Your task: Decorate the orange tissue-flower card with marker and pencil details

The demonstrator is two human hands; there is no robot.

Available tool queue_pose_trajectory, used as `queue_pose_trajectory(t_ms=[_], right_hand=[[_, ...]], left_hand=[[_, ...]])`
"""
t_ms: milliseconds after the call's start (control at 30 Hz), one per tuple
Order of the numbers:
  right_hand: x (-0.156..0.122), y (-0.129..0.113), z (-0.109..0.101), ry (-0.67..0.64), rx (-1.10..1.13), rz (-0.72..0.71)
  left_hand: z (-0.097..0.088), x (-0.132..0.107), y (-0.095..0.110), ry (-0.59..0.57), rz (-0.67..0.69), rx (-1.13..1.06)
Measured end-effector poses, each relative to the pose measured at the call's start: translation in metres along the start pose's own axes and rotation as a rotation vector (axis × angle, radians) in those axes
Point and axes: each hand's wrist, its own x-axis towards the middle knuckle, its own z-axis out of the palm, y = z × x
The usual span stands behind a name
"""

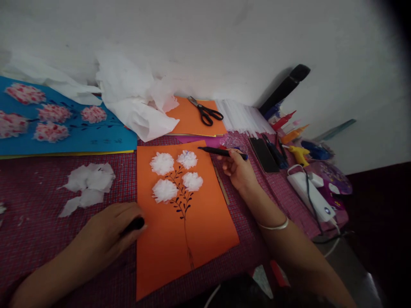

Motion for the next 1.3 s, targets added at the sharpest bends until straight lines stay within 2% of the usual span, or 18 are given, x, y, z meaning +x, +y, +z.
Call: queue_pose_trajectory(t_ms=[167,400,567,700,833,967,1033,1133,1300], right_hand=[[-0.004,0.002,0.006,-0.017,-0.051,-0.069],[-0.005,0.004,0.008,-0.029,-0.066,-0.085],[-0.004,0.005,0.006,-0.075,-0.084,-0.058],[-0.003,0.004,0.006,-0.053,-0.037,-0.064],[-0.002,0.003,0.008,-0.068,-0.086,-0.062],[-0.002,0.003,0.010,-0.097,-0.117,-0.036],[-0.002,0.001,0.008,-0.069,-0.061,-0.004],[-0.002,-0.008,0.000,0.010,0.083,0.073],[-0.006,-0.017,-0.017,-0.001,0.153,0.182]], left_hand=[[0.003,-0.003,-0.006,-0.039,0.011,0.009],[0.003,-0.002,-0.005,-0.060,-0.003,0.003],[0.001,-0.002,-0.004,-0.054,0.003,0.009],[0.002,-0.002,-0.005,-0.045,0.015,0.006],[0.003,-0.002,-0.006,-0.022,0.021,0.011],[0.003,-0.002,-0.006,-0.015,0.022,0.029],[0.002,-0.002,-0.006,-0.017,0.019,0.035],[0.001,-0.001,-0.005,-0.030,0.020,0.037],[-0.001,-0.001,-0.004,-0.022,-0.003,0.031]])
